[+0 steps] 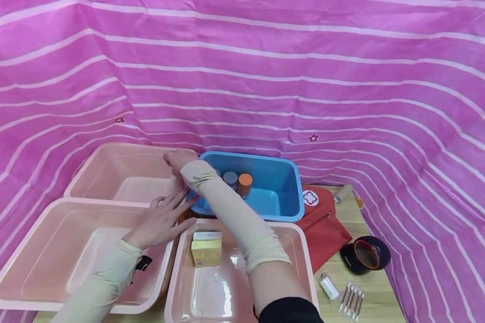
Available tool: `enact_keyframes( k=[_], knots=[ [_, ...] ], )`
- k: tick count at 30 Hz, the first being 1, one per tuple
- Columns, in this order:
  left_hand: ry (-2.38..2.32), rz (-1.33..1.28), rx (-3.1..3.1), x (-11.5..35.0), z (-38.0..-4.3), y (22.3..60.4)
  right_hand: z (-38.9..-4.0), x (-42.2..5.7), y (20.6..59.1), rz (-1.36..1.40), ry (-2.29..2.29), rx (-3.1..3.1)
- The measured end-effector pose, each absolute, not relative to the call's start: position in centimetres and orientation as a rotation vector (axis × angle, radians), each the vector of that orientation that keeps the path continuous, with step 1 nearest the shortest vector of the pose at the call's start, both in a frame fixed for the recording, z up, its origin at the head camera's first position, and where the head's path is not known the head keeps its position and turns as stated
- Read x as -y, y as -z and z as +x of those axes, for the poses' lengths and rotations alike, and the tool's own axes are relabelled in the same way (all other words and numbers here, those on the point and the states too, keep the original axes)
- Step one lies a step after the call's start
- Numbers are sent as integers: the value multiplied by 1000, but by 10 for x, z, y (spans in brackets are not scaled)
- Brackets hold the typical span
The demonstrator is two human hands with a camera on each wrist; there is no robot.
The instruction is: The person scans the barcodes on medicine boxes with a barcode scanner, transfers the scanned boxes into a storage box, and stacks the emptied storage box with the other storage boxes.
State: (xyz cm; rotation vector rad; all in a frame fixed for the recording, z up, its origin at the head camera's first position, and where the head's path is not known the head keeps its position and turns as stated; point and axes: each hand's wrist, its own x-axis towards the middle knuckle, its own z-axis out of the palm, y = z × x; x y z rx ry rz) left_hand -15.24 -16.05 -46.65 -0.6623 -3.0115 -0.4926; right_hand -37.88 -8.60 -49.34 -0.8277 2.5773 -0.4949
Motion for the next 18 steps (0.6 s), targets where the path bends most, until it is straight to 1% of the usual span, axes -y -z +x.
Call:
enact_keyframes(
  k=[1,3,5,7,10,18],
  knots=[
    [490,-661,3010,160,-153,467,-362,90,457,-841,216,-2608],
    [487,-664,2998,160,-153,467,-338,85,428,-829,182,-2625],
    [487,-667,2996,159,-153,467,-321,81,405,-863,59,-2660],
    [487,-673,2989,159,-153,467,-316,77,397,-912,-7,-2685],
    [497,-679,2985,159,-153,468,-312,72,392,-913,41,-2670],
    [518,-670,3010,160,-153,468,-304,52,383,-1145,370,-2565]
  ],
)
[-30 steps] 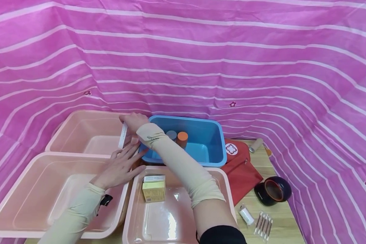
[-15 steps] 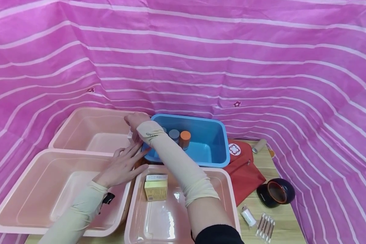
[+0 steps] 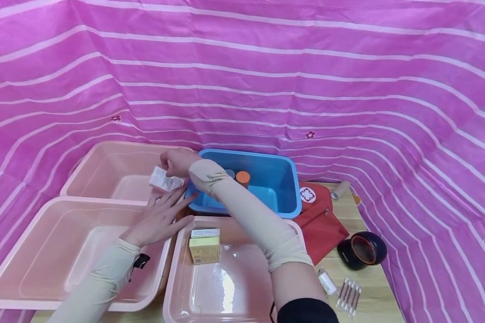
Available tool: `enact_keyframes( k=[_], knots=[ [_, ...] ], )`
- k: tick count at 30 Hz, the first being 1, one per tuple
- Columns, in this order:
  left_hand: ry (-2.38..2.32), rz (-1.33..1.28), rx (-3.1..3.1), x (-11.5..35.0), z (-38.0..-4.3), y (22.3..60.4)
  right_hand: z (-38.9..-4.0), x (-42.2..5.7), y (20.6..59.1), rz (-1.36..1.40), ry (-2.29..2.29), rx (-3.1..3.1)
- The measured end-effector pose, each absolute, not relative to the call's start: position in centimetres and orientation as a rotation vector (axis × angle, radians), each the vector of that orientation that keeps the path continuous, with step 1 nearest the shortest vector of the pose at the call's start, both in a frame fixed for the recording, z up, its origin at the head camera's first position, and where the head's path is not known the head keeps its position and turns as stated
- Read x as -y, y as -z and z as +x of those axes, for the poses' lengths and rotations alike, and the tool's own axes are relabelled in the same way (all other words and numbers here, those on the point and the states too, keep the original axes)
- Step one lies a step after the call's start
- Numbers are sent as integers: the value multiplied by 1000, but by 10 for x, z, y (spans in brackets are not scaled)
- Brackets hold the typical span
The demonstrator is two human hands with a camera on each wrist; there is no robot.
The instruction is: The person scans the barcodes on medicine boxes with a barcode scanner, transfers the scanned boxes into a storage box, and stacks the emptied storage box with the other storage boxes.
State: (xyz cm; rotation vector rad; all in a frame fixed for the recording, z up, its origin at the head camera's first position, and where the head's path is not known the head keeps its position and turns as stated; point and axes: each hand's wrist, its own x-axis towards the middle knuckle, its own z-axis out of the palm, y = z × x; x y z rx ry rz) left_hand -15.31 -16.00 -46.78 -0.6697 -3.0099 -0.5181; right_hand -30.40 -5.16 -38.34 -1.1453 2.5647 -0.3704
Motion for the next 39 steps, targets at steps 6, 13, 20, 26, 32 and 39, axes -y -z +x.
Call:
enact_keyframes(
  k=[6,13,20,26,32,39],
  knots=[
    [455,-663,3009,161,-153,469,-275,21,372,-1188,472,-2457],
    [448,-645,3004,161,-154,469,-232,-28,375,-1273,494,-2417],
    [508,-614,3029,163,-154,468,-194,-64,400,-1259,426,-2400],
    [507,-592,3050,162,-154,468,-167,-74,423,-1187,285,-2408],
    [493,-603,3047,158,-154,469,-155,-75,435,-1247,219,-2493],
    [477,-623,3035,155,-155,469,-144,-75,442,-1324,-8,-2576]
  ],
)
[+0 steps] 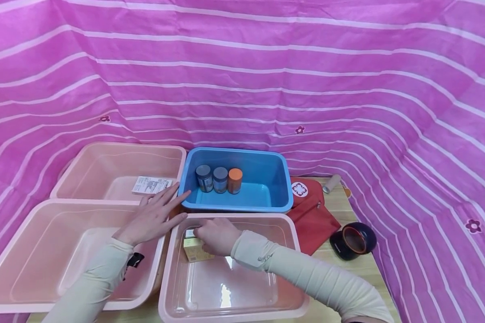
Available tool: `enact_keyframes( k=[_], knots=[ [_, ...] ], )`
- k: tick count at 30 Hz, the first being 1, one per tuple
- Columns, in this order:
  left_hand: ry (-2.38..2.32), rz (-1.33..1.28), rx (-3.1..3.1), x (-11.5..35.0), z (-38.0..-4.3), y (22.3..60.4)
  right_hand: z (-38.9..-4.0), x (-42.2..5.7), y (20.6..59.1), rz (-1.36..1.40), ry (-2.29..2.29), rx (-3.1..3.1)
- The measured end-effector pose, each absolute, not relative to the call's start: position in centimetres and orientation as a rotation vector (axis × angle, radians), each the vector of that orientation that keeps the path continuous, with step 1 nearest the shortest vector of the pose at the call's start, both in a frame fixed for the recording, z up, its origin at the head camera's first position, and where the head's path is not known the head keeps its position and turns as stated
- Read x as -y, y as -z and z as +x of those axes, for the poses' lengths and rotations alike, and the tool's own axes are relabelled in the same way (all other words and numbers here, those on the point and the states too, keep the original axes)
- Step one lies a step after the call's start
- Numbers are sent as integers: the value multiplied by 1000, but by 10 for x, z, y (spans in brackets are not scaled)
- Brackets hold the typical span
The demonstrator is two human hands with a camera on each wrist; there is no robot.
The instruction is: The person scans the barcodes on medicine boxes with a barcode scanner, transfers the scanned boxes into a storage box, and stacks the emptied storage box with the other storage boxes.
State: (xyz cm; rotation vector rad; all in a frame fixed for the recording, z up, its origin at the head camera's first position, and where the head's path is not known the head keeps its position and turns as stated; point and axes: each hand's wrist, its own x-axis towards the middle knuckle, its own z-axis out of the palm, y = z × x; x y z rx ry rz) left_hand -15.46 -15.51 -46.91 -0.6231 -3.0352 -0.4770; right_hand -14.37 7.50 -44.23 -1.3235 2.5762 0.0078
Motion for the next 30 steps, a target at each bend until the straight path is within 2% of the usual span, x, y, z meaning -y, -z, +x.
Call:
enact_keyframes(
  k=[30],
  knots=[
    [506,-613,3067,155,-155,467,-130,-77,448,-1444,-306,-2673]
  ],
)
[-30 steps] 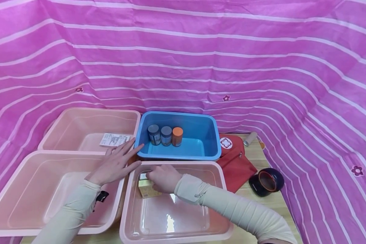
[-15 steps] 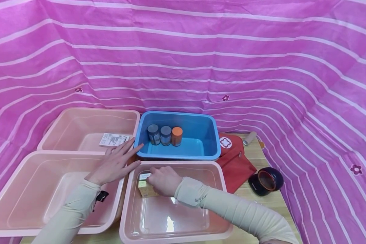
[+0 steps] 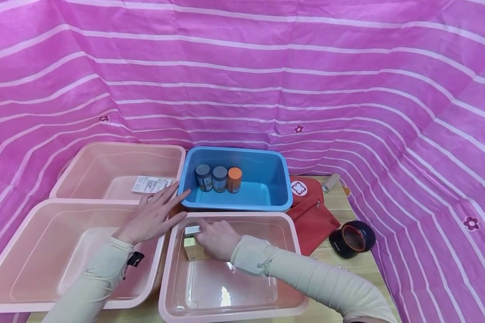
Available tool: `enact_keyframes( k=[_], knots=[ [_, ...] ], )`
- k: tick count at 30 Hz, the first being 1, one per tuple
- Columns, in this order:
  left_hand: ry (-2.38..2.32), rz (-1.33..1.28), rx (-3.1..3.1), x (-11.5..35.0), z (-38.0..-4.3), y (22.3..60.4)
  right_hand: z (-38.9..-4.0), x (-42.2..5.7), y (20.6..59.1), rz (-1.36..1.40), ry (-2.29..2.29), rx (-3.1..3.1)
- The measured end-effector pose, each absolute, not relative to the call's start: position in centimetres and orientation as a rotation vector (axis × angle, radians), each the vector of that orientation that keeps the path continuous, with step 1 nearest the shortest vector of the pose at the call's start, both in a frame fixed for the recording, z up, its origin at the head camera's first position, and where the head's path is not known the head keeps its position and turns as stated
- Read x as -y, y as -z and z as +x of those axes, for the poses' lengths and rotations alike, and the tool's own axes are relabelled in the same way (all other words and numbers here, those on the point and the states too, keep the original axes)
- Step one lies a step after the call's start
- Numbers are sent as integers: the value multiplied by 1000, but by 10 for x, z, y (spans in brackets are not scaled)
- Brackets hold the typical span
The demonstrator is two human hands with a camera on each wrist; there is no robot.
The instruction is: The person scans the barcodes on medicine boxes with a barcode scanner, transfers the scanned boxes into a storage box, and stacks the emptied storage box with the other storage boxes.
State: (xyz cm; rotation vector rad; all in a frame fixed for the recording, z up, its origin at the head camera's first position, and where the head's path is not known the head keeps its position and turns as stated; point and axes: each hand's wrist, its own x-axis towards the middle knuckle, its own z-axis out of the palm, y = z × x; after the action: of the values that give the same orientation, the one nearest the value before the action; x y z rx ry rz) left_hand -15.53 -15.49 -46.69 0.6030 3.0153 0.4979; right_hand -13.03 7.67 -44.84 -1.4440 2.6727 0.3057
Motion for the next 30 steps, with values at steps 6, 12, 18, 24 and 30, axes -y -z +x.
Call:
enact_keyframes(
  k=[6,12,18,24,30],
  knots=[
    [-501,610,-3015,154,-156,466,-132,-76,453,-1431,-387,-2683],
    [-514,606,-3009,154,-157,466,-133,-81,441,-1398,-252,-2683],
    [-487,636,-3034,155,-157,467,-136,-106,411,-1357,176,-2593],
    [-493,632,-3027,155,-157,468,-139,-148,381,-1226,548,-2532],
    [-504,618,-3012,156,-156,466,-137,-200,357,-1183,625,-2632]
  ],
)
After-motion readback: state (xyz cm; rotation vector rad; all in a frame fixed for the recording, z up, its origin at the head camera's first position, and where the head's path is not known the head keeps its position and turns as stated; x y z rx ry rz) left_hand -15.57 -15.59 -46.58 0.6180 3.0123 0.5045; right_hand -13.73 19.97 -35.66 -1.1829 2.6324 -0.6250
